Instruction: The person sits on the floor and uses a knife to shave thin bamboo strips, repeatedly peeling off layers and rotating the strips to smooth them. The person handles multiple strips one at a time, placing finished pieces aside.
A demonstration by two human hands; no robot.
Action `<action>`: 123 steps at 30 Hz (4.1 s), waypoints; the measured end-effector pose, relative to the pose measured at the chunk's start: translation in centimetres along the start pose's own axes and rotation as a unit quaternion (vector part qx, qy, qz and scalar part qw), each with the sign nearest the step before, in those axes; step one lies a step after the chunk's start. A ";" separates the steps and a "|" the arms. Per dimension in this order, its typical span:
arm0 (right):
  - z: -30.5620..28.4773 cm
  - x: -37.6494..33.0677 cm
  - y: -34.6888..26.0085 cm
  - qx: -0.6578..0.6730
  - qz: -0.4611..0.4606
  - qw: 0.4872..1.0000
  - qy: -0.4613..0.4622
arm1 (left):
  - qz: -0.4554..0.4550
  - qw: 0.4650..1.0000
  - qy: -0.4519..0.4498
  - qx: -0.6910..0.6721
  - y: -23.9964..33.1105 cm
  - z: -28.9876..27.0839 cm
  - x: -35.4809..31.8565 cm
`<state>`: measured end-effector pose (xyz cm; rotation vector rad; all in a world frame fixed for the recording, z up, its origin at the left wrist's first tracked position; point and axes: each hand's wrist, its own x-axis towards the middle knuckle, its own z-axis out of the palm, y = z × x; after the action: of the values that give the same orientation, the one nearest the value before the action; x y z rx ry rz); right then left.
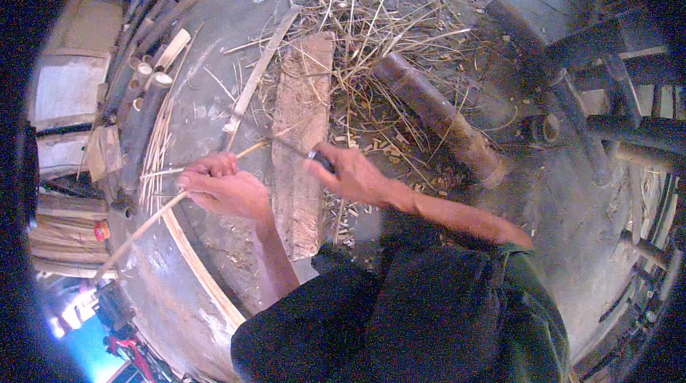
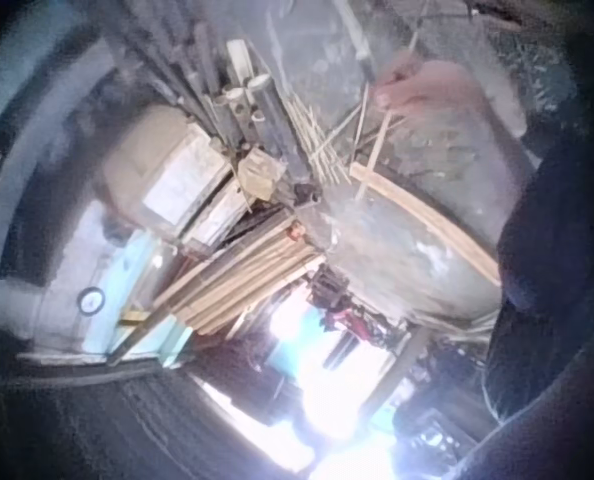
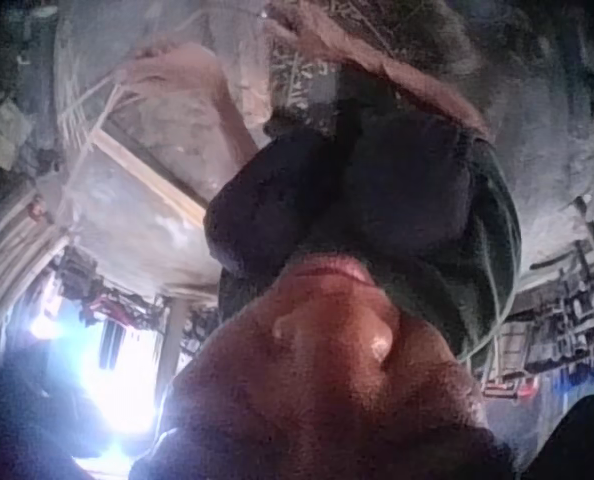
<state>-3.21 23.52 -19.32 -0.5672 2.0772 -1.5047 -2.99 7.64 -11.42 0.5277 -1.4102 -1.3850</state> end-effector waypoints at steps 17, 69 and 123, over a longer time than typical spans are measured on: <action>0.8 2.3 8.1 -0.069 0.021 0.989 0.127 | 0.012 1.000 -0.006 0.023 -1.0 0.0 0.8; 0.1 0.1 6.6 -0.119 0.108 0.982 0.099 | -0.011 1.000 0.015 0.016 -1.8 -0.4 -0.8; 0.5 -1.0 7.9 0.006 0.202 0.978 0.057 | 0.109 0.668 -0.444 0.587 -25.2 -4.3 11.6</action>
<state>-2.43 26.12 -26.85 -0.0437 2.1075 -1.3315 -12.10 -10.22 -31.07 0.4092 -3.0640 -0.2533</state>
